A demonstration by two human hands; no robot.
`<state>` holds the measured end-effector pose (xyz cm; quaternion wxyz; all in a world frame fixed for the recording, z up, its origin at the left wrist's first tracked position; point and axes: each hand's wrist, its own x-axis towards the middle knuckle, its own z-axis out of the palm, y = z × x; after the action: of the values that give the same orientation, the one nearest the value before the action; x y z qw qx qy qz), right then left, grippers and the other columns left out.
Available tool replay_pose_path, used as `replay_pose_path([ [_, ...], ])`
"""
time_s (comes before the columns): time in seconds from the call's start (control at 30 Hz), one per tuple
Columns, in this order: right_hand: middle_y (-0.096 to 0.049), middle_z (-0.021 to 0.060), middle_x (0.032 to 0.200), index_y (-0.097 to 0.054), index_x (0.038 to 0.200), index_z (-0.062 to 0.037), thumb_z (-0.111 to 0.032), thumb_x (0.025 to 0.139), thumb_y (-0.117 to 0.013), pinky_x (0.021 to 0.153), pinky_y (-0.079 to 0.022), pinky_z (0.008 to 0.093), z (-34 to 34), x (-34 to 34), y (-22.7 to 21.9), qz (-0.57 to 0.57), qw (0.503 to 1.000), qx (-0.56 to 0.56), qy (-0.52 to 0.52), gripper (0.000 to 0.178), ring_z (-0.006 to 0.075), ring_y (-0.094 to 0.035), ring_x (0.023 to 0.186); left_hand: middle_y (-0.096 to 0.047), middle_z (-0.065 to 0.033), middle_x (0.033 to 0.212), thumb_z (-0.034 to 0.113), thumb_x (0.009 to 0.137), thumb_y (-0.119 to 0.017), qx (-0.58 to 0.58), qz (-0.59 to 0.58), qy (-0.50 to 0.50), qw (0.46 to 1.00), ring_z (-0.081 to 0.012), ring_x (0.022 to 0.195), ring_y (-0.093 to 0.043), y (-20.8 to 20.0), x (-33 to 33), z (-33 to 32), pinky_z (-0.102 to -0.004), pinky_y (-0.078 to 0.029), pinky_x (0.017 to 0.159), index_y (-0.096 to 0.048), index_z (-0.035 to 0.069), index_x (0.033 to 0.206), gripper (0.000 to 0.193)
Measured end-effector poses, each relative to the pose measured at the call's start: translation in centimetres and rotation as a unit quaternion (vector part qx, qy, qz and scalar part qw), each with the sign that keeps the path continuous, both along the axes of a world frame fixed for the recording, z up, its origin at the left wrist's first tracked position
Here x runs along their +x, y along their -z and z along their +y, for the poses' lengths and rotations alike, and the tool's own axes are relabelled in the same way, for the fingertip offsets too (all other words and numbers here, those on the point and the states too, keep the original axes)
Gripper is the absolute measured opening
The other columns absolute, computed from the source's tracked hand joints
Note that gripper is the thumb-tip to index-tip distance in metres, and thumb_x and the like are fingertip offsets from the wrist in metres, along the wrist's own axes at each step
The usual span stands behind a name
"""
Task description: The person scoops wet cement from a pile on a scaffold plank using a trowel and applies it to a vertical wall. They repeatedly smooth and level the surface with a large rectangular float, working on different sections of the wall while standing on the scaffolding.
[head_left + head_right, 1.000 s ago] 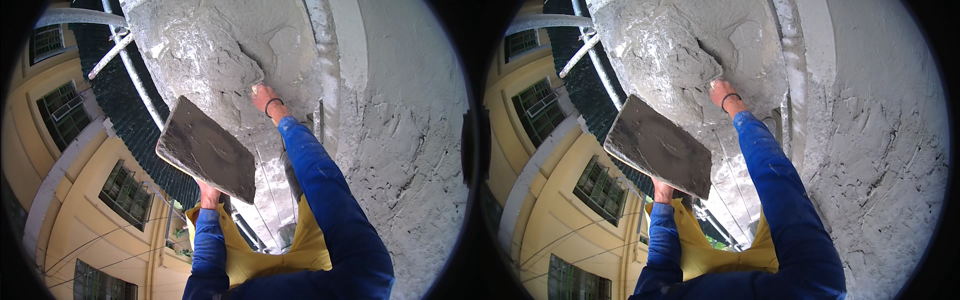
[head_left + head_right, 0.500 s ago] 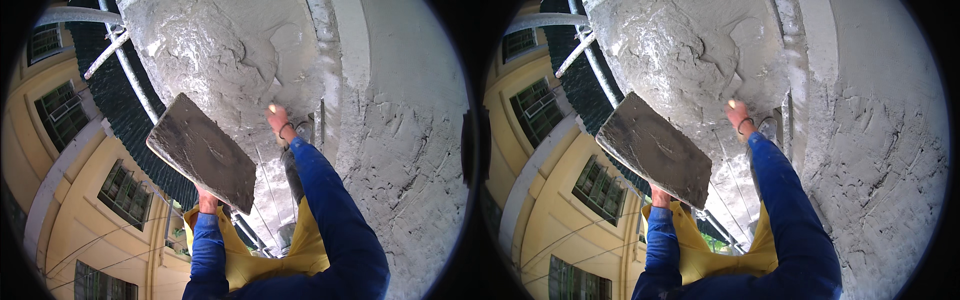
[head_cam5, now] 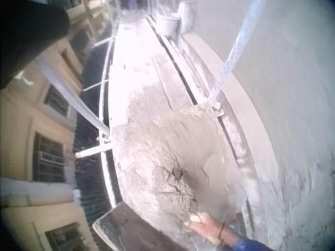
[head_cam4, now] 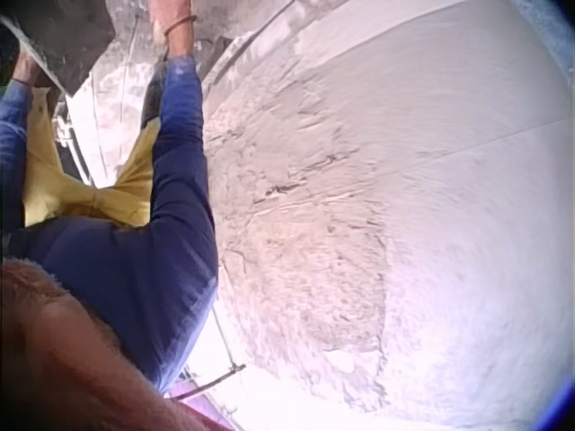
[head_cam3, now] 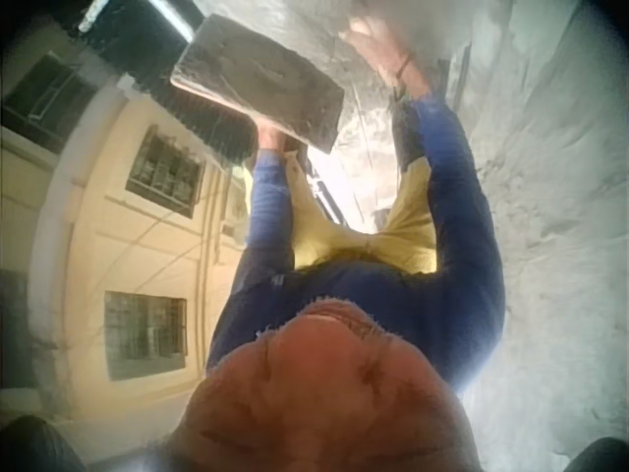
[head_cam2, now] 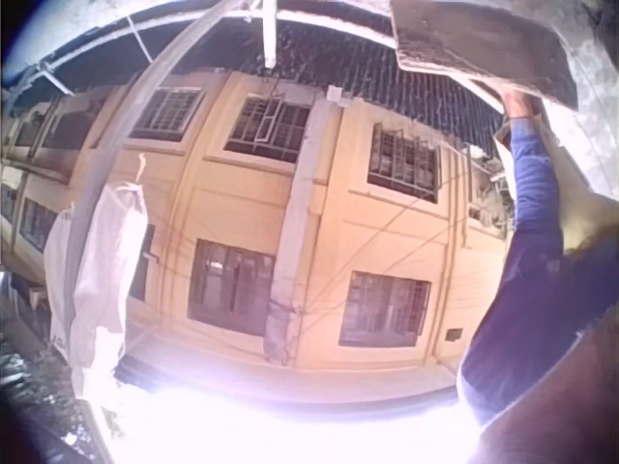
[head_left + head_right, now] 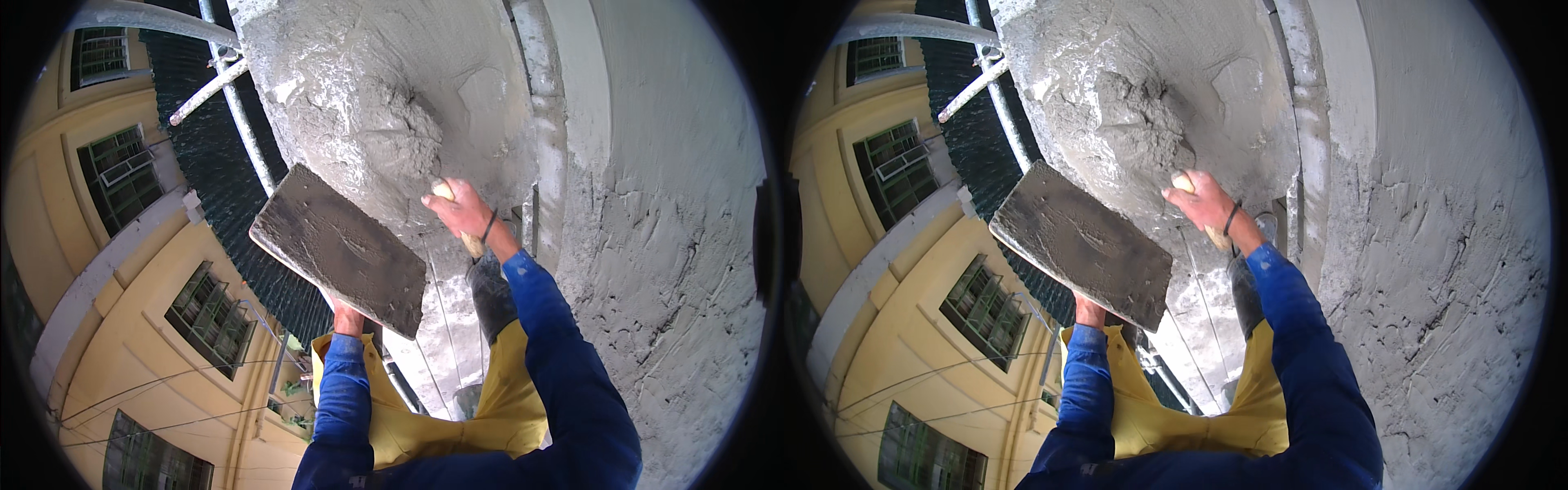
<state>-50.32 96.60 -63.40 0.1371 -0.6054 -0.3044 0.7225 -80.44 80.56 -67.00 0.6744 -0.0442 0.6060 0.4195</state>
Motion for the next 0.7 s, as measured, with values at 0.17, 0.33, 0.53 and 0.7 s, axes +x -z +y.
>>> replay_pose_path([
  [0.17, -0.061, 0.0178, 0.068, -0.049, 0.102, 0.0034, -0.018, 0.092, -0.061, 0.053, -0.048, 0.0408, -3.3, -0.8, -12.8, -0.032, 0.973, 0.194, -0.117, 0.027, 0.0309, -0.065, 0.060, -0.051, -0.0105, 0.140, 0.047, 0.101, -0.038, 0.042, -0.019, 0.016, 0.999, -0.0304, 0.128, -0.048, 1.0, 3.6, 3.2, -0.0440, -0.040, 0.109, -0.045, 0.008, 0.141, 0.055],
  [0.33, -0.063, 0.0288, 0.074, -0.045, 0.102, 0.0010, -0.023, 0.094, -0.058, 0.058, -0.051, 0.0527, -8.5, -7.5, -18.8, -0.236, 0.937, 0.165, -0.196, 0.028, 0.0460, -0.064, 0.066, -0.052, -0.0104, 0.139, 0.045, 0.101, -0.039, -0.004, -0.113, 0.049, 0.992, -0.0301, 0.127, -0.048, 2.8, 7.2, 3.6, -0.0437, -0.040, 0.108, -0.046, 0.008, 0.140, 0.054],
  [0.53, -0.066, 0.0241, 0.078, -0.047, 0.107, 0.0038, -0.015, 0.092, -0.061, 0.061, -0.052, 0.0473, -9.8, -4.6, -27.3, -0.081, 0.982, 0.100, -0.141, 0.028, 0.0402, -0.067, 0.069, -0.052, -0.0102, 0.138, 0.043, 0.101, -0.040, -0.022, -0.142, 0.070, 0.987, -0.0297, 0.126, -0.049, 3.2, 6.5, 3.2, -0.0432, -0.041, 0.108, -0.047, 0.008, 0.139, 0.052],
  [0.7, -0.055, 0.0032, 0.077, -0.050, 0.113, 0.0008, -0.014, 0.098, -0.052, 0.059, -0.046, 0.0265, -12.8, 0.5, -21.0, 0.028, 0.980, 0.096, 0.170, 0.021, 0.0093, -0.052, 0.065, -0.053, -0.0101, 0.137, 0.041, 0.100, -0.041, -0.027, -0.118, 0.060, 0.991, -0.0293, 0.125, -0.049, 3.5, 3.0, 2.7, -0.0429, -0.041, 0.107, -0.047, 0.008, 0.138, 0.051],
])
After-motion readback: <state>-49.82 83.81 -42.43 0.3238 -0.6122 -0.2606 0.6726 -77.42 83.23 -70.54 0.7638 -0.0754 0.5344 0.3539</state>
